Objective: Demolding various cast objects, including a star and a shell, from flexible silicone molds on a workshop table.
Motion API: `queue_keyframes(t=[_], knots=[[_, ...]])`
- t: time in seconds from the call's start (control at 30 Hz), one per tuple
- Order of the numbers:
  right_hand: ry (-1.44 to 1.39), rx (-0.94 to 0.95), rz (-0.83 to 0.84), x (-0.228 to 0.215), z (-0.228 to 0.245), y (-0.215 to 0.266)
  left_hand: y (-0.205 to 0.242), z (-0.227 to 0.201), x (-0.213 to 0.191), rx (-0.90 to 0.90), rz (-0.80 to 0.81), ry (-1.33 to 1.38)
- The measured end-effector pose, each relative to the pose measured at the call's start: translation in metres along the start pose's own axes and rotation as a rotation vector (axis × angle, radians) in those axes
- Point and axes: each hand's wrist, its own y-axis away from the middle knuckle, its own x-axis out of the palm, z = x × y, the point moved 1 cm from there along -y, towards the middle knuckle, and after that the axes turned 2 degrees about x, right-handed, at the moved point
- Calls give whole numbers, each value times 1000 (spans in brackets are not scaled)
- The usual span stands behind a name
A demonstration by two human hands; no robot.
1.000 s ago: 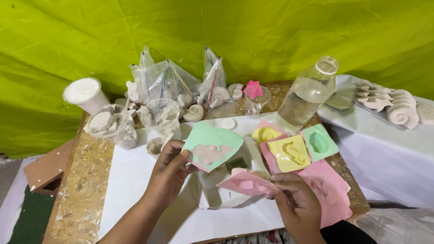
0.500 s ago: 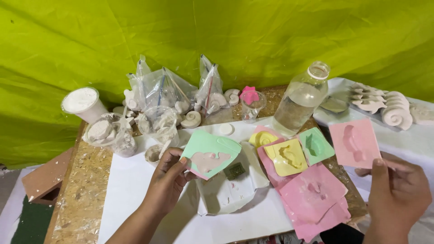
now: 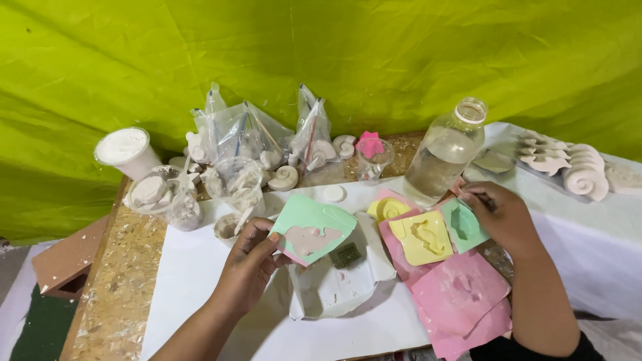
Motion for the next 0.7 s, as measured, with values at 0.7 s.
queue_keyframes(t=[0.7], knots=[[-147,-391,-514,-31,-10,56,2,0,9,-36,30,5]])
